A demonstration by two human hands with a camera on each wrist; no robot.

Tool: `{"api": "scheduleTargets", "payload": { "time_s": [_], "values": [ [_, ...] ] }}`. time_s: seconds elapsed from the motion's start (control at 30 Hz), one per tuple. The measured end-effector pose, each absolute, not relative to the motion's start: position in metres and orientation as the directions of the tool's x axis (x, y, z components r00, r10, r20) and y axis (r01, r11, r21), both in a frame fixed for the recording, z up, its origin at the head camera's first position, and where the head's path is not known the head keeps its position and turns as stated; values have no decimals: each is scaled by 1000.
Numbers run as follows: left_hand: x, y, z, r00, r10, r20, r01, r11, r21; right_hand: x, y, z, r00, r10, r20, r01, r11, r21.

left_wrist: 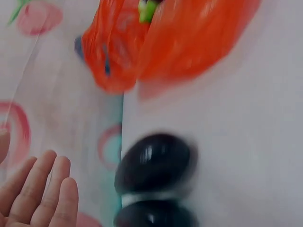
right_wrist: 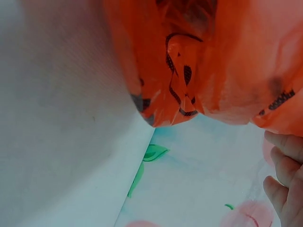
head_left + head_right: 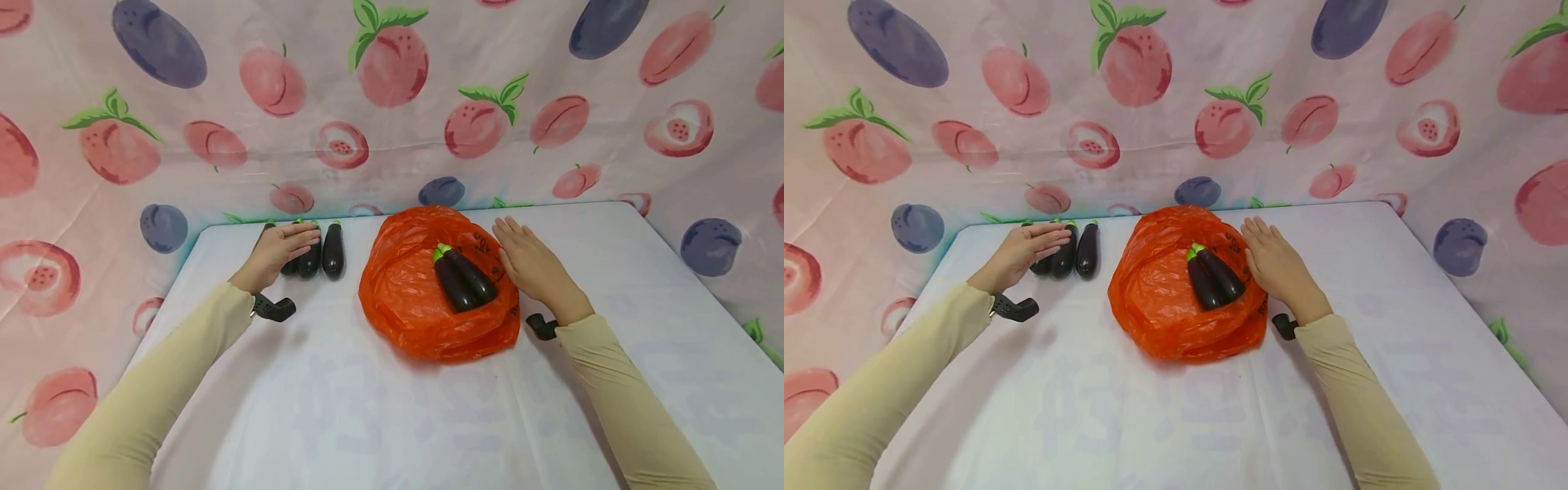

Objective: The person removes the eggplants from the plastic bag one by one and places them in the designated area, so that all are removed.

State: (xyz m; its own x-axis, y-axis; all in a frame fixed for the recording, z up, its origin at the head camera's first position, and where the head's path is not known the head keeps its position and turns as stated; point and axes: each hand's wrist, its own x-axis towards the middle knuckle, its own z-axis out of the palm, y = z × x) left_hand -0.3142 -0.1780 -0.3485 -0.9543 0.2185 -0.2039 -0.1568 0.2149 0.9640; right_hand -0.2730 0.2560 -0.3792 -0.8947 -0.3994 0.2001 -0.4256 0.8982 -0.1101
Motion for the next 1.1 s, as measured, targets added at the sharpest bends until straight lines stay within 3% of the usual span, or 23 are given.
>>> {"api": "scheduleTargets", "payload": {
  "time_s": [0.53,1.1],
  "values": [
    [-303,-129,-336,-920,305,-244,-143,319,937,-273,249,-380,-889,-418,186,-430,903,-28],
    [-306,-75,-350,-862,356,-361,-245,330,912,-268,252,-376,-858,-470,205,-471,881,49]
  ]
}}
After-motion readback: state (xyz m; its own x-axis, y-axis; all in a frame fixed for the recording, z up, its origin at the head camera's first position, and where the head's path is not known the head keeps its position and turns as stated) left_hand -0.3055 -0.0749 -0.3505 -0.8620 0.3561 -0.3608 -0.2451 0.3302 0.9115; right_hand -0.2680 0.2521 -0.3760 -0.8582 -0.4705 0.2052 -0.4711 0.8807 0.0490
